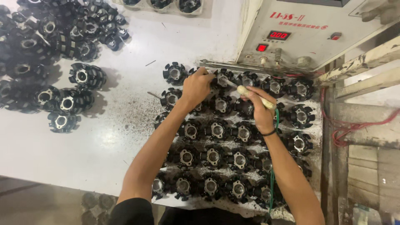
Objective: The person solders wire leads onto black rotor components arranged in rows on a workbench, using a soldering iron in one hand and solder wire in the other, working through the parts one at a time and setting each finished rotor back on the bench.
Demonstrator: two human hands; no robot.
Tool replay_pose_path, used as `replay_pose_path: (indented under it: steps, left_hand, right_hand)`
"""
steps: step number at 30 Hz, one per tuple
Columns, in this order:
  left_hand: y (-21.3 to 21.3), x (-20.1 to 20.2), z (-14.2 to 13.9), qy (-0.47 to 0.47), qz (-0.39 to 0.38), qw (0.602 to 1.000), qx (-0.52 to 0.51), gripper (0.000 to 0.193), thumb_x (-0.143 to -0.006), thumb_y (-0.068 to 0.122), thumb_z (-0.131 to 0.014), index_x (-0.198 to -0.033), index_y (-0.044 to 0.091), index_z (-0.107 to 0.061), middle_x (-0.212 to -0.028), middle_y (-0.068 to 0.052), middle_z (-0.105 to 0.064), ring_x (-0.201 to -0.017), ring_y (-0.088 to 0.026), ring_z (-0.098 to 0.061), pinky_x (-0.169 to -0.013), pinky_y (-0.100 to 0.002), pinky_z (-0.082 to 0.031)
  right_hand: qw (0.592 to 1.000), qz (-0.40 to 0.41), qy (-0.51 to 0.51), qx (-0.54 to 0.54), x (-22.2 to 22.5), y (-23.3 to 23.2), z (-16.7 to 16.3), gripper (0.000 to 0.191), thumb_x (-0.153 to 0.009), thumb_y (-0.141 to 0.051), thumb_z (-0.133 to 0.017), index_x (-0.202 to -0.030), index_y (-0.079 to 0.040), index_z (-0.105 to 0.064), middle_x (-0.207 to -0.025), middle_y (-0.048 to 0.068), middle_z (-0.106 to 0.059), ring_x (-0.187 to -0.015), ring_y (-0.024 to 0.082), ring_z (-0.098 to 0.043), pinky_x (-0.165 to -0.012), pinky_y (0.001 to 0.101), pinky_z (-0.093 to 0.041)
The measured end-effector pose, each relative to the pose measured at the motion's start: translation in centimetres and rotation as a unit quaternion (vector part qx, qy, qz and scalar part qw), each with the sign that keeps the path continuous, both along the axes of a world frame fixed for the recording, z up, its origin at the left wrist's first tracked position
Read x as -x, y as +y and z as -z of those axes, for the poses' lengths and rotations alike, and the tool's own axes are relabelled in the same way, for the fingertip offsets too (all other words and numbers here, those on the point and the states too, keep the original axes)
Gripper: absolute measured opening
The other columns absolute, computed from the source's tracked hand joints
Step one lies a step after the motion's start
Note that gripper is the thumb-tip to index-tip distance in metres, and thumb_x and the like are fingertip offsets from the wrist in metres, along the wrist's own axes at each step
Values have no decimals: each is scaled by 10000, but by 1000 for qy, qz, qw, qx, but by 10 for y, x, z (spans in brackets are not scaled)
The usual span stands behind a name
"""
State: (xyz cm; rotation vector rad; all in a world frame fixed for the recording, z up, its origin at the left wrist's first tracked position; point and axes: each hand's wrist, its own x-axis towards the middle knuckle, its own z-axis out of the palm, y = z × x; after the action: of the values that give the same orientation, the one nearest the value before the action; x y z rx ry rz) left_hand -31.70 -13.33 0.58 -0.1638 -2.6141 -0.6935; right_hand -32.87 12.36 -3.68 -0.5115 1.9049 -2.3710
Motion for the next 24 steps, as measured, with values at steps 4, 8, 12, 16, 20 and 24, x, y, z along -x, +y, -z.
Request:
replay_pose_path:
  steps: [4,8,12,16,20,24]
  left_hand:
    - [-3,2,12,-23,9,1000,-15,217,-834,60,-661,-985,111,-810,-957,-107,-680,-766,-374,-688,-646,-492,-556]
    - [-3,14,1,-42,30,999,7,202,-811,40,-649,-924,101,-806,-961,-126,-681,-809,-387,-689,-680,-505,-560]
    - [-3,22,-2,-67,52,996,19,225,-776,15,-618,-896,81,-796,-962,-147,-681,-867,-387,-703,-738,-492,-582]
    - [-4,24,2,-91,37,995,-15,189,-778,27,-632,-854,69,-800,-988,-166,-695,-836,-424,-689,-708,-521,-566]
    - [-4,22,3,-85,34,996,5,166,-803,26,-639,-856,59,-792,-992,-176,-687,-849,-416,-693,-730,-518,-571]
    - [-3,21,4,-76,39,996,-8,139,-800,31,-645,-834,43,-779,-968,-166,-691,-867,-404,-696,-748,-506,-572]
  right_hand:
    - [1000,-10,-2,-24,1,-3,2,236,-1029,-49,-614,-1212,73,-698,-1117,189,-749,-974,240,-752,-896,337,-611]
    - [999,-9,6,-48,-2,-6,0,248,-1029,-52,-615,-1230,69,-695,-1116,193,-748,-978,244,-752,-898,338,-609]
    - [998,-15,1,-54,-2,-6,-4,259,-1030,-70,-609,-1232,67,-696,-1109,196,-754,-977,245,-760,-903,340,-613]
    - [998,-9,13,-57,-1,-9,-5,265,-1031,-80,-609,-1232,69,-695,-1110,203,-751,-980,252,-763,-897,352,-625]
    - [998,0,12,-65,-3,-9,-5,253,-1034,-73,-614,-1223,73,-696,-1102,209,-752,-983,260,-762,-903,347,-609]
    - [998,-3,0,-61,-4,-9,-5,257,-1026,-61,-603,-1221,81,-692,-1119,200,-742,-981,262,-761,-891,342,-612]
